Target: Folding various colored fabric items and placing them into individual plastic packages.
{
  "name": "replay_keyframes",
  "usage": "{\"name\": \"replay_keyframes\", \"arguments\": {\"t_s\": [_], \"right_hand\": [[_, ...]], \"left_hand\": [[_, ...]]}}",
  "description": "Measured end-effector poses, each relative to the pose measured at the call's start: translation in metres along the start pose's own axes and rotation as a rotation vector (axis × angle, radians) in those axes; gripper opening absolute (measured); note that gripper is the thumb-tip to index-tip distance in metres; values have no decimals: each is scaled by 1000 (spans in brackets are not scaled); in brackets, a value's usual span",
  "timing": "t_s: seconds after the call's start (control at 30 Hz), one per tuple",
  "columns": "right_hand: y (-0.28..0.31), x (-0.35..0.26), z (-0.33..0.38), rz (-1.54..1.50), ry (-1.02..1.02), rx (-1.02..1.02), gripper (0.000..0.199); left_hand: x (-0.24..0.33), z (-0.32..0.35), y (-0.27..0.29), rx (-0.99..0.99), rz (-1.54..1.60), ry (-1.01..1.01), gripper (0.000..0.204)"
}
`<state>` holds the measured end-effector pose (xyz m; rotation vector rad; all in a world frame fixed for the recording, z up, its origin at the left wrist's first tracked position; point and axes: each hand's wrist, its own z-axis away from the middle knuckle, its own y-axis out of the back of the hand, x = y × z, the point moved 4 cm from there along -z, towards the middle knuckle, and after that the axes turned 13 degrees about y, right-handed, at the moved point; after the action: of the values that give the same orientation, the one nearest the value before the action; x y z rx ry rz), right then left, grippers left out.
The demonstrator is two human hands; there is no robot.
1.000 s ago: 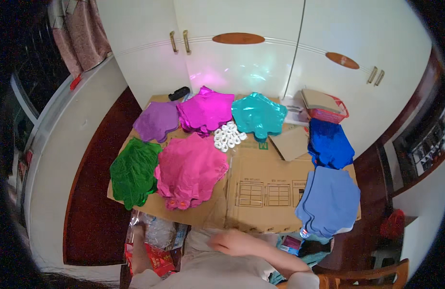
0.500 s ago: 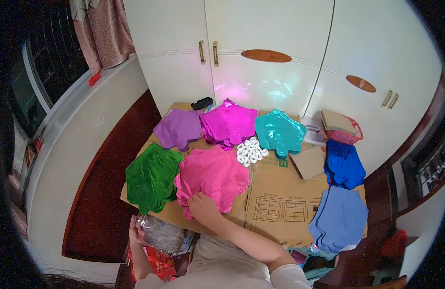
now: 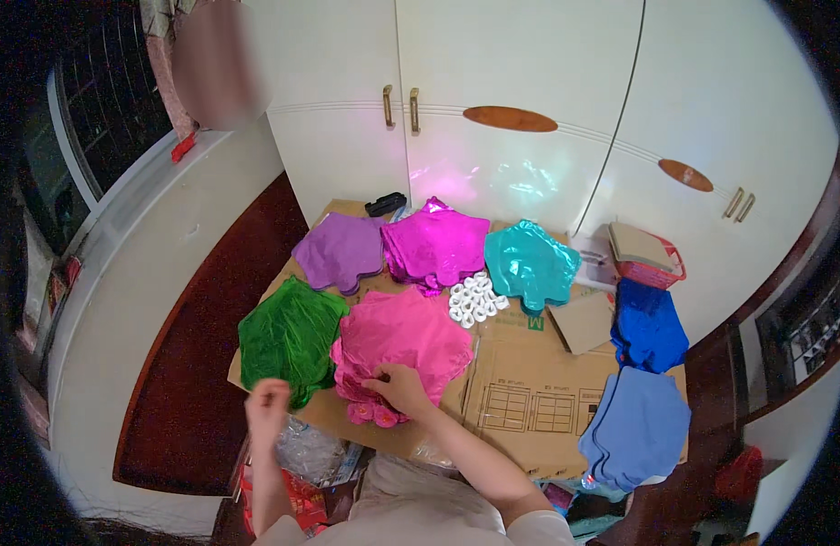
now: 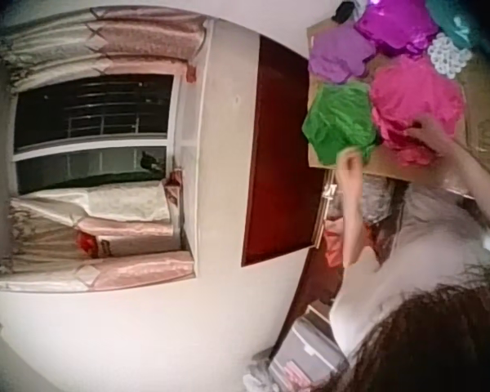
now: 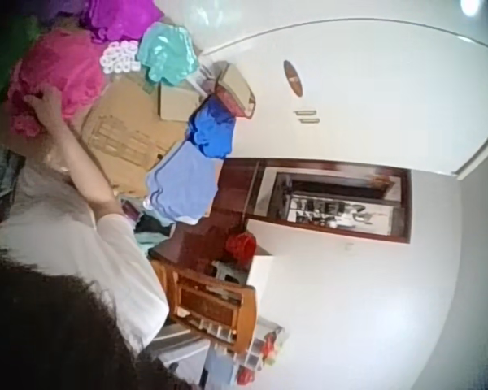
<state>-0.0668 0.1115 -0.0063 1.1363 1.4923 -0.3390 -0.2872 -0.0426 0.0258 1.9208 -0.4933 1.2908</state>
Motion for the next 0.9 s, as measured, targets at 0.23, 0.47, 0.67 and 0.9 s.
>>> {"name": "replay_keyframes", "arguments": {"t_s": [0.23,0.47,0.67,0.9], "right_hand": [[-3,32,-1,-151,-65,15,22],[24,51,1,-878,-309,424,10],[121,9,-6,-1023,-159,568,4],[48,-56,15,397,384,-2,41]], "left_hand": [[37,-8,-121,-369,-666,-364,31],[33,4,-127,-216,-881,-516,32],[46,0,-127,-385,-915,-479,33],[63,-8,-127,-340,-828,-402,43]]}}
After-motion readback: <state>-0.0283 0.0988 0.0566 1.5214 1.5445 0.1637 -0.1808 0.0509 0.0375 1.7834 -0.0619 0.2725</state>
